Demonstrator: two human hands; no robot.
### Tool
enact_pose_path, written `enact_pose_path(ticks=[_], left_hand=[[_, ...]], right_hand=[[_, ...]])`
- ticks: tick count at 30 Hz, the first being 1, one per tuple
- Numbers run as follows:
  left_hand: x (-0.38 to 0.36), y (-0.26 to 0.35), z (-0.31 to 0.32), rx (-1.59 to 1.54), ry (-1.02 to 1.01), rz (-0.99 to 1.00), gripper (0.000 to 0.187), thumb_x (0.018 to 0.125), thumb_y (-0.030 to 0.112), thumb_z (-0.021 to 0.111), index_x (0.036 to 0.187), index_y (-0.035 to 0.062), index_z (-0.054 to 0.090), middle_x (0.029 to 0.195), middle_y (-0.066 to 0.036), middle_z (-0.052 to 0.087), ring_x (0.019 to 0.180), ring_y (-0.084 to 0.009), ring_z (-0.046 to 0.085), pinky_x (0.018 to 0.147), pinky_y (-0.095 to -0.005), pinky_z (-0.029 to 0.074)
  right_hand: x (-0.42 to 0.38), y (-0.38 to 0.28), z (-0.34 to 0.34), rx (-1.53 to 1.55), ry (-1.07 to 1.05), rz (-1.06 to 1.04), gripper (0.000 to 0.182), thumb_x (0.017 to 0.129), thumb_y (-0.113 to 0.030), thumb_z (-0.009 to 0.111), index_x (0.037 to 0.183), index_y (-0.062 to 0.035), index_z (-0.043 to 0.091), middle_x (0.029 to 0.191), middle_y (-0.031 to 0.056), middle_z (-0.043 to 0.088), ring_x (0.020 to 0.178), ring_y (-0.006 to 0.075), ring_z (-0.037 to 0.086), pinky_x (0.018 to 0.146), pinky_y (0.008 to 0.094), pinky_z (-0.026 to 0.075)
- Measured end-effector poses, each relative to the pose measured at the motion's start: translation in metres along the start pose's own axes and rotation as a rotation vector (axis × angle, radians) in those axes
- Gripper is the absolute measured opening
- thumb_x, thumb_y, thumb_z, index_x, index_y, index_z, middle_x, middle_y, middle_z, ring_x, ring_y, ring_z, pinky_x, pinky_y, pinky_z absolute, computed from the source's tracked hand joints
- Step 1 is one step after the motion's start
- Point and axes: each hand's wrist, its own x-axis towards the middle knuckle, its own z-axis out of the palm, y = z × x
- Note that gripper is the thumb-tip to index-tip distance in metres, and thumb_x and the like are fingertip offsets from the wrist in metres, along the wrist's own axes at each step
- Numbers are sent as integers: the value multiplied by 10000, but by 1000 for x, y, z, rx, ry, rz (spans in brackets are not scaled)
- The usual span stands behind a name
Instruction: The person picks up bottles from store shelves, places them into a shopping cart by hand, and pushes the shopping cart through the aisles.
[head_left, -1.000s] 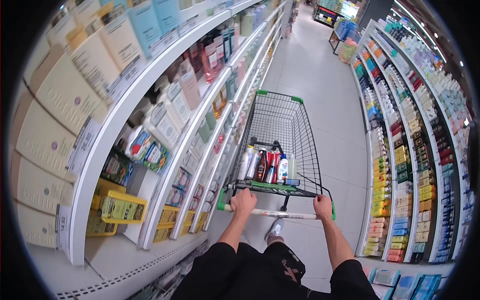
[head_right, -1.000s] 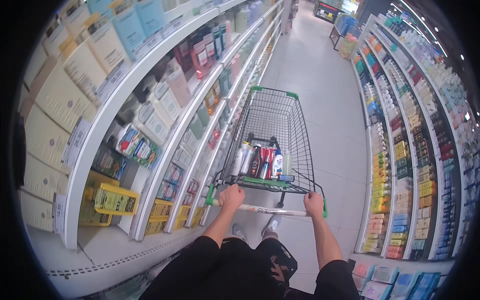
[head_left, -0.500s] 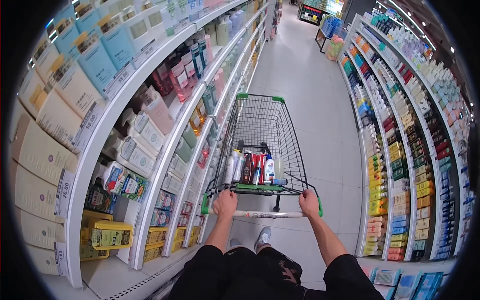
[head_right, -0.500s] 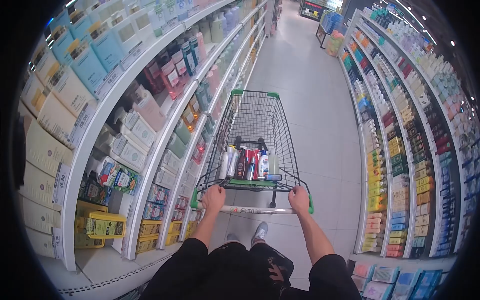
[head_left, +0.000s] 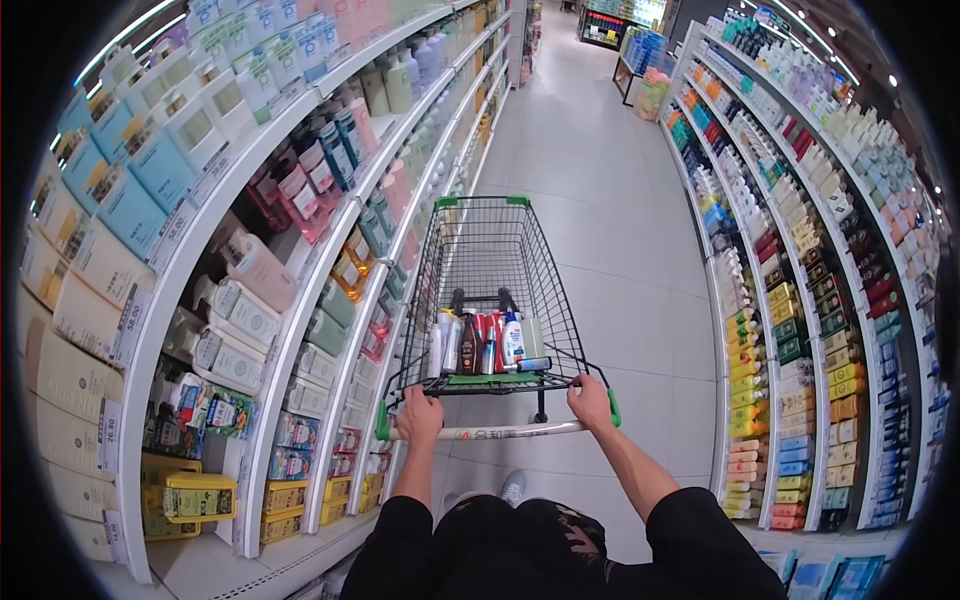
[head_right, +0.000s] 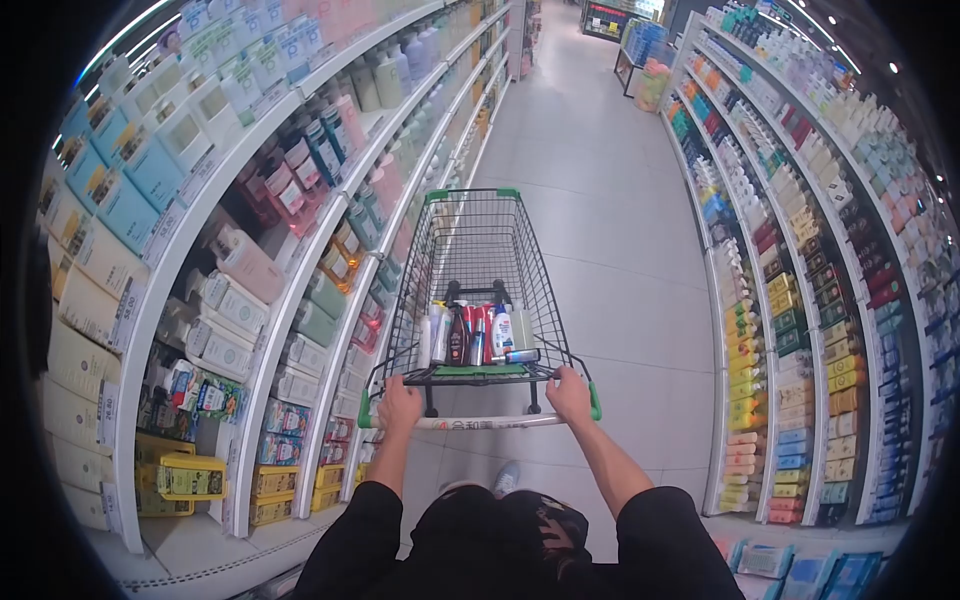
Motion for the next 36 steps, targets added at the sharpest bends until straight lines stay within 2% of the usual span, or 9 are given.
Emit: enact_pose_path(ticks=[7, 9, 12, 13, 15, 19, 25, 36], left_hand=[[-13, 58, 11, 1, -46, -35, 354, 855, 237, 581, 1173, 96, 515, 1228, -139, 532, 922, -367, 672, 789, -512, 500], [-21, 79, 10, -12, -141, -99, 472, 845, 265, 583, 1279, 90, 521, 1312, -133, 525, 1029, -376, 641, 879, -517, 476], [-31, 100, 22, -8, -165, -91, 512, 847, 282, 589, 1316, 99, 498, 1320, -119, 522, 1052, -367, 636, 892, -499, 478], [-33, 103, 30, -3, -163, -86, 512, 847, 282, 589, 1316, 99, 498, 1320, -119, 522, 1052, -367, 636, 892, -499, 478], [-35, 110, 41, 9, -178, 5, 494, 857, 277, 570, 1297, 76, 473, 1293, -175, 503, 945, -390, 671, 814, -510, 500], [-48, 137, 43, 3, -281, 1, 529, 869, 311, 573, 1328, 76, 456, 1365, -194, 439, 958, -398, 671, 853, -495, 503], [-67, 170, 49, 37, -390, -13, 566, 869, 324, 589, 1348, 81, 413, 1389, -221, 393, 999, -418, 656, 872, -502, 505], [-100, 178, 78, 19, -516, 98, 730, 844, 324, 631, 1438, 94, 273, 1459, -256, 280, 1078, -471, 614, 920, -541, 485]], right_hand=[[45, 33, -30, -6, 74, -41, 226, 827, -173, 609, 986, -26, 672, 1019, 185, 679, 941, 367, 648, 810, 446, 513], [56, 47, -37, 16, 136, -58, 168, 821, -131, 608, 934, -21, 666, 978, 179, 670, 890, 362, 651, 771, 445, 517], [73, 66, -47, 41, 252, -113, 94, 825, -95, 603, 877, -25, 638, 915, 155, 632, 816, 361, 640, 712, 449, 509], [76, 71, -52, 46, 255, -110, 94, 825, -95, 603, 877, -25, 638, 915, 155, 632, 816, 361, 640, 712, 449, 509], [80, 78, -61, 52, 255, -52, 102, 811, -111, 609, 880, -41, 633, 948, 144, 630, 846, 364, 639, 719, 467, 514], [88, 98, -76, 38, 309, -47, 88, 830, -109, 609, 881, -41, 630, 935, 138, 626, 836, 369, 633, 710, 459, 507], [92, 129, -94, 11, 352, -34, 88, 829, -118, 604, 874, -46, 627, 935, 141, 627, 842, 374, 628, 709, 470, 506], [56, 175, -117, 14, 392, 28, 91, 822, -105, 599, 859, -30, 635, 871, 159, 664, 828, 372, 640, 708, 458, 511]])
